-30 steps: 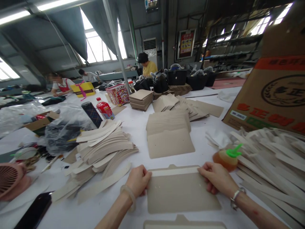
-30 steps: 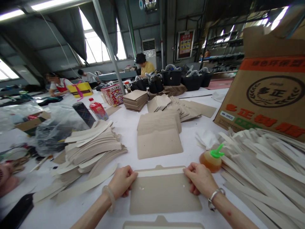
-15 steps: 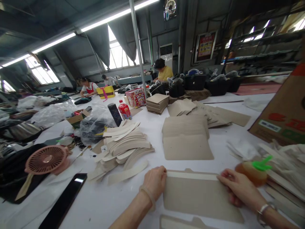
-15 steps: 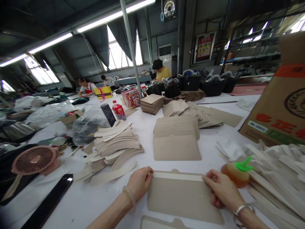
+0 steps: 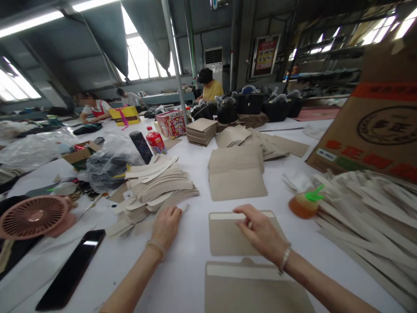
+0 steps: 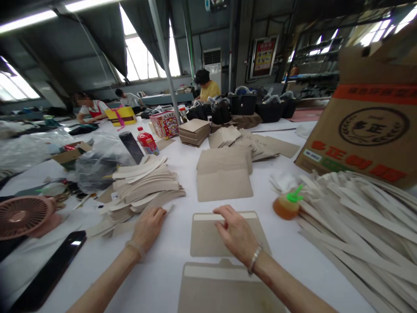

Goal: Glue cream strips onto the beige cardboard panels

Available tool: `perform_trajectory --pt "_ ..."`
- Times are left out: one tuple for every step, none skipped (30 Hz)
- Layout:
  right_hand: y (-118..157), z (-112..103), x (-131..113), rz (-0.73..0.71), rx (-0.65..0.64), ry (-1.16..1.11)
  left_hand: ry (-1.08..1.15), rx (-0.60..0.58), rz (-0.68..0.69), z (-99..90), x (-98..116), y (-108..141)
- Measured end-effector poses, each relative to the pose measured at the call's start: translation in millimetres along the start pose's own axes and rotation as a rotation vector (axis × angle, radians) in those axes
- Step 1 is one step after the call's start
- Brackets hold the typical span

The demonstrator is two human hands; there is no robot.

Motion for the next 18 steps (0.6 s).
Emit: perform_trajectory --pt "-3.9 6.2 -17.2 -0.058 -0.024 -0.017 -0.017 0.005 0.032 -3.2 4.5 0.2" --pt "-7.1 11.2 -30.3 -0.096 -0.042 -0.034 -0.027 0.011 0.063 -8.0 10.8 0.8" --pt "-9.5 14.8 -40.5 -0.121 -0.053 -0.051 -0.031 0.019 0.099 -14.3 19.6 2.1" --pt "-11.0 16.9 -48.3 -0.133 -0.059 -0.066 -0.023 0.017 0.147 -20.9 32.0 4.2" --pt "-11.4 18.1 -55.4 -0.144 -0.068 -0.091 -0.004 0.004 0.204 -27.4 47.8 7.5" --pt "-10.6 17.2 -62.2 -0.154 -0.073 -0.129 0.017 -0.011 0.261 -34.4 65.7 11.8" --pt "-8.5 15.5 -68.1 -0.159 -0.083 -0.177 0.042 -0.028 0.321 -41.4 85.3 17.0" --pt "-5.2 13.4 -72.6 -0.156 -0.103 -0.232 0.073 -0.040 0.388 -48.9 106.0 23.1" --pt "-0.6 10.9 -74.5 -0.138 -0.129 -0.288 0.117 -0.037 0.443 -57.6 124.9 29.1" --pt "5.3 8.4 -72.9 -0.101 -0.161 -0.345 0.179 -0.044 0.452 -64.7 137.9 33.0" --pt "12.7 6.2 -66.9 -0.038 -0.197 -0.402 0.266 -0.086 0.423 -67.7 145.4 35.2" --pt "22.1 4.8 -56.8 0.044 -0.240 -0.459 0.366 -0.155 0.364 -66.7 148.1 36.8" --pt "33.6 3.7 -43.7 0.137 -0.280 -0.517 0.467 -0.251 0.283 -61.1 146.9 39.3" --pt "47.1 2.1 -28.6 0.231 -0.309 -0.577 0.558 -0.366 0.195 -51.7 143.6 44.2" --pt "62.4 0.9 -12.8 0.320 -0.333 -0.634 0.629 -0.484 0.108 -40.2 139.4 51.9" --pt "78.9 0.0 2.7 0.398 -0.350 -0.684 0.682 -0.592 0.030 -28.1 134.8 61.7" --pt "96.0 -0.4 17.5 0.465 -0.359 -0.727 0.731 -0.686 -0.049 -15.4 130.1 72.8" --pt "113.5 0.4 31.1 0.526 -0.364 -0.767 0.786 -0.769 -0.129 -1.9 126.2 85.2"
Point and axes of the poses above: each hand's wrist, its own y-axis away from the middle knuckle, its own z-axis out of the palm, x = y × z, the point moved 10 cm from there along -y, towards the middle knuckle, and after that the axes turned 11 degrees about y, right-handed, at the moved point
